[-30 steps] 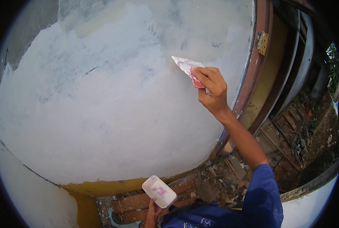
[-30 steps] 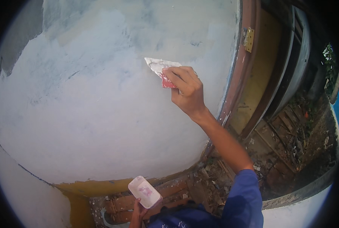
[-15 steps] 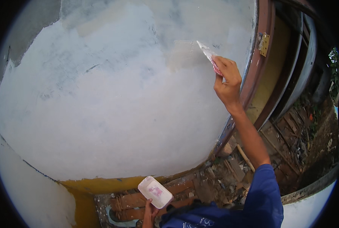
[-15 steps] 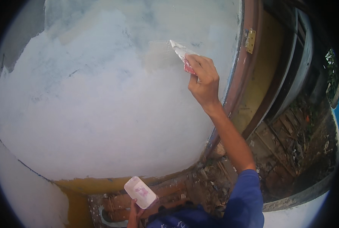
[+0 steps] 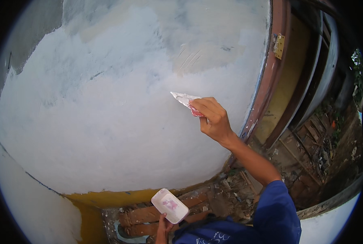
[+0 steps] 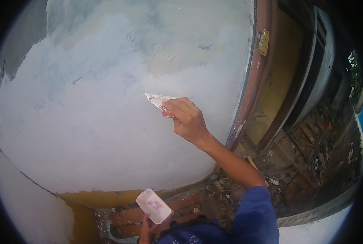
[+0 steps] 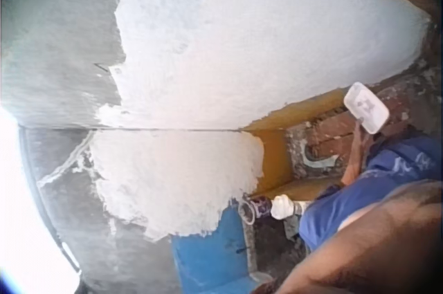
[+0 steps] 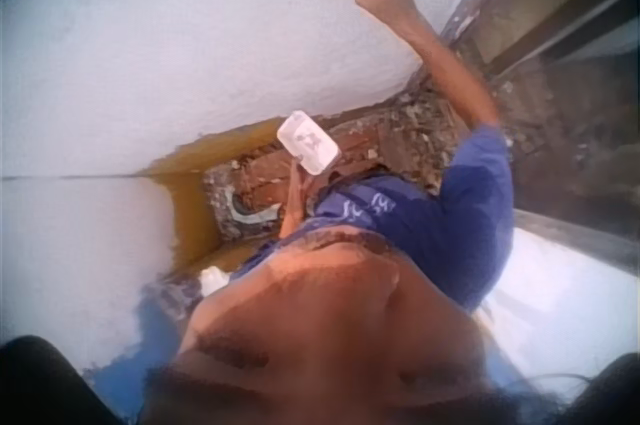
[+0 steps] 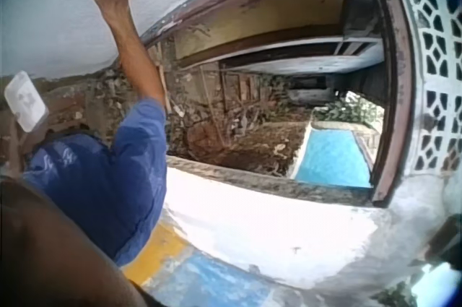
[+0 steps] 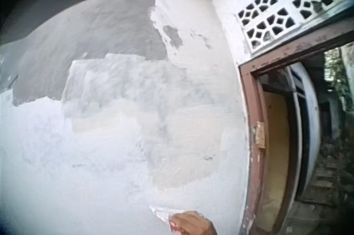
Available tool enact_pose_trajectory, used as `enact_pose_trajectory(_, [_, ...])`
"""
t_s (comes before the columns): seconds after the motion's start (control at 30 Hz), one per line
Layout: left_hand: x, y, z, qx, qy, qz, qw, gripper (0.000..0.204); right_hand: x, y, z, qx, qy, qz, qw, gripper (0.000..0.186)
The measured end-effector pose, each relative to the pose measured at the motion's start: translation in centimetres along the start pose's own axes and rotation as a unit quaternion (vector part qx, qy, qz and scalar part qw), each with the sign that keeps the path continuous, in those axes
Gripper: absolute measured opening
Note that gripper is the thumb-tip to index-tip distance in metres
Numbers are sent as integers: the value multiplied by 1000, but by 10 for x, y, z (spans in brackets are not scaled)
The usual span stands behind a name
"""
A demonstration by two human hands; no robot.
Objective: The person applies a white patching compound to a damaged wall using a red putty knife, spreading and smoothing the material over uneven areas.
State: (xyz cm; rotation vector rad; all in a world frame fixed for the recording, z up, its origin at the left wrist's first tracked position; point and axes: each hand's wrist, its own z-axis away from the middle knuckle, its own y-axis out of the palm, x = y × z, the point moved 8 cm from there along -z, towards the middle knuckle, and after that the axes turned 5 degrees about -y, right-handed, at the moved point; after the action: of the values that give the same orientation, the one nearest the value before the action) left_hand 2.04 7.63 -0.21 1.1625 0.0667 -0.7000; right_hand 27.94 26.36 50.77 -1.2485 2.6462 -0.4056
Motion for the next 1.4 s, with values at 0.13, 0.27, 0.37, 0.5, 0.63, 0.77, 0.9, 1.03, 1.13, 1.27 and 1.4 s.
enact_pose_trajectory(0.13, [-3, 1, 9, -5, 20, -8, 1000, 80, -58, -74, -6, -134, 56, 66, 987, 53])
enact_pose_trajectory(0.27, [2, 6, 9, -24, 6, -20, 999, 80, -119, -97, -23, -172, -11, 236, 956, 56])
enact_pose_trajectory(0.37, [3, 9, 7, -16, -1, -29, 999, 80, -118, -44, -1, -47, -20, 196, 979, 58])
enact_pose_trajectory(0.5, [8, 31, 2, 2, -19, -31, 999, 81, -88, -36, 59, 6, -29, 82, 996, 57])
enact_pose_trajectory(0.63, [14, 43, -7, 15, -33, -20, 999, 81, -103, -103, 23, -100, 40, 85, 991, 48])
enact_pose_trajectory(0.77, [20, 41, -15, 15, -31, -23, 999, 81, -145, -135, -32, -176, 74, 144, 971, 41])
enact_pose_trajectory(0.9, [25, 35, -14, 21, -27, -8, 999, 80, -126, -103, -32, -143, 33, 184, 972, 41])
enact_pose_trajectory(1.03, [22, 38, -9, 22, -20, -13, 999, 80, -58, -28, 13, -20, -5, 105, 994, 46])
enact_pose_trajectory(1.13, [18, 35, -7, 20, -27, -13, 999, 81, -39, -13, 24, -12, 9, 50, 999, 46])
enact_pose_trajectory(1.27, [7, 32, -4, -2, -5, -11, 1000, 79, -45, -42, -20, -118, 67, 13, 991, 44])
enact_pose_trajectory(1.4, [1, 20, -6, 0, 2, 12, 1000, 78, -63, -54, -55, -161, 57, 121, 978, 46])
